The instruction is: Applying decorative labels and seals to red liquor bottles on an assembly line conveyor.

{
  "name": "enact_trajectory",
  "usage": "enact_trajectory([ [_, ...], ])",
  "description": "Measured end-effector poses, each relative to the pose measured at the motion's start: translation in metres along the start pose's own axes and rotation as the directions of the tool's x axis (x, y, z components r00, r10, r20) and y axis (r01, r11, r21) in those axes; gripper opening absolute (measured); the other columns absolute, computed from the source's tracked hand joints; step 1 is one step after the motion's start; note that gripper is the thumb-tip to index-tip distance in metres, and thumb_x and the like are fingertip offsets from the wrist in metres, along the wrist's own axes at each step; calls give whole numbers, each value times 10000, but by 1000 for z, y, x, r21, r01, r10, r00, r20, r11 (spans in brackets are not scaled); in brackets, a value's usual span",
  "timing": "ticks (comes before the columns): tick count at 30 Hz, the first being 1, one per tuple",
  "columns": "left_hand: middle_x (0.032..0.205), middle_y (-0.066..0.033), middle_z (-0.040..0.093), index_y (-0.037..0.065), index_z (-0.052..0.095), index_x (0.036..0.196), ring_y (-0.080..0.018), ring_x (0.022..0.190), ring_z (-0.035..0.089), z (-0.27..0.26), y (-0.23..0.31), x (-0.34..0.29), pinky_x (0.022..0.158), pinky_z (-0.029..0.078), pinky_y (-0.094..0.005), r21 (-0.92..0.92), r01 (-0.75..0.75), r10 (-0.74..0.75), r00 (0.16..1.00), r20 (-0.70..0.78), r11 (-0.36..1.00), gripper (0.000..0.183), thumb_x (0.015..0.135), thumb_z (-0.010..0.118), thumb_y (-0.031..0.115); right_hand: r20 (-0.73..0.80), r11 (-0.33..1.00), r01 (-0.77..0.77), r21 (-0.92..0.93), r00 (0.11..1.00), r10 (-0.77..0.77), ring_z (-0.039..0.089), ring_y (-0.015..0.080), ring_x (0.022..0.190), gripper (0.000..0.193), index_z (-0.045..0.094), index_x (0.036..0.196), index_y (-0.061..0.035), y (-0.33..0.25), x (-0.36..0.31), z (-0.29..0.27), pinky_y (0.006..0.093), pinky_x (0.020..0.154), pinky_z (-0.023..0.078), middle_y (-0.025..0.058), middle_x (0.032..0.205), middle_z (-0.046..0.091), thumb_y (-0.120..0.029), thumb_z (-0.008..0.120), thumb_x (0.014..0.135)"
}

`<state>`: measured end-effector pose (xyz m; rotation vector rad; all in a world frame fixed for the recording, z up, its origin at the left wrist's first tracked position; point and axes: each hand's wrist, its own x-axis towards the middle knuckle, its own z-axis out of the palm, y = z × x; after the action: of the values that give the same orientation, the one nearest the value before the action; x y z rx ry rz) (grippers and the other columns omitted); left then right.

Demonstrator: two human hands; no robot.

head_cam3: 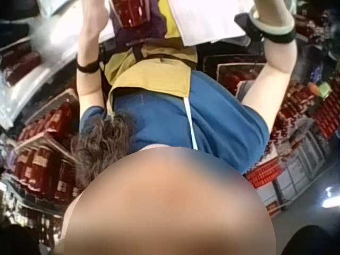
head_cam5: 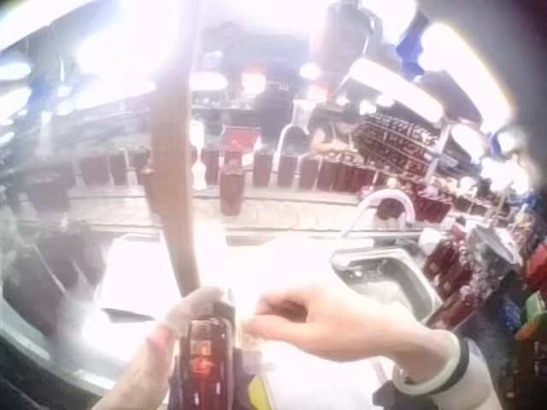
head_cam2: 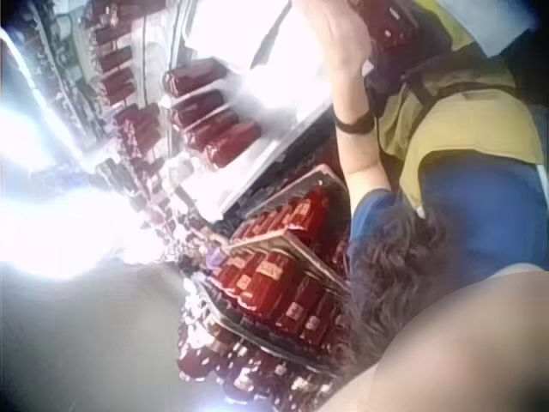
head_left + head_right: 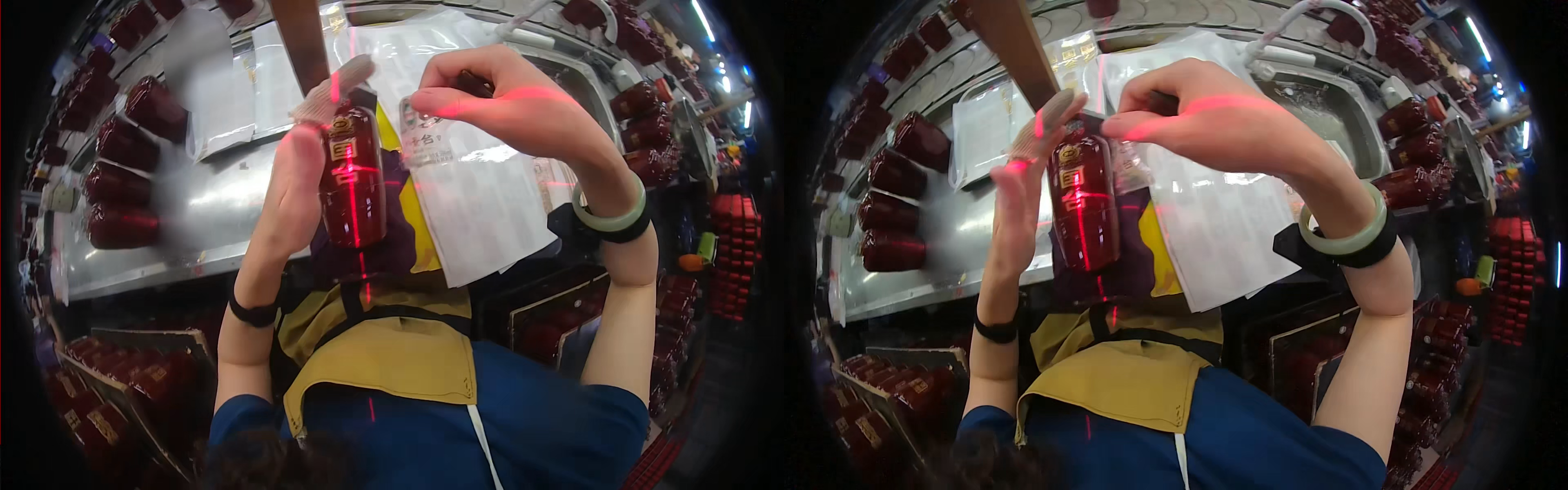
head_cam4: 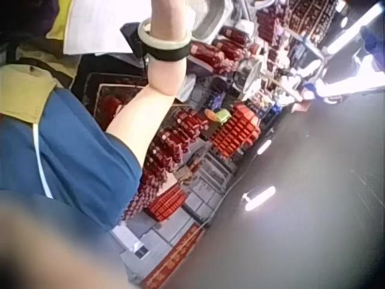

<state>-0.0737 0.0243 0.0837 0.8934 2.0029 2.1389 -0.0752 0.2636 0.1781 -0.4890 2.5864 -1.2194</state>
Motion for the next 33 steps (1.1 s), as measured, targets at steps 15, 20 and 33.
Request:
enact_trajectory([
  [15, 887, 16, 634, -6, 669, 1220, -58, 803, 604, -56, 35, -88, 745, 497, -225, -191, 484, -472, 875, 106, 854, 307, 922, 727, 37, 83, 983, -65, 169, 995, 51, 559, 137, 700, 172, 710, 876, -1, -2, -47, 83, 296, 672, 461, 65, 733, 656, -165, 743, 913],
  [20, 882, 42, 575, -3, 643, 1198, -27, 799, 555, -50, 2, -76, 751, 480, -207, 9, 531, -531, 848, 2, 847, 260, 947, 698, 39, -75, 974, -186, 131, 978, 197, 570, 206, 729, 206, 711, 900, 7, 22, -39, 105, 343, 689, 462, 109, 800, 636, -196, 745, 911],
  [33, 990, 3, 581, 33, 549, 1279, -69, 907, 575, -38, -36, -80, 799, 495, -242, -250, 483, -513, 856, -70, 839, 335, 973, 683, 57, -171, 971, -152, 183, 968, 184, 562, 198, 721, 226, 690, 907, 11, 55, -30, 132, 345, 689, 458, 105, 801, 625, -209, 727, 939],
])
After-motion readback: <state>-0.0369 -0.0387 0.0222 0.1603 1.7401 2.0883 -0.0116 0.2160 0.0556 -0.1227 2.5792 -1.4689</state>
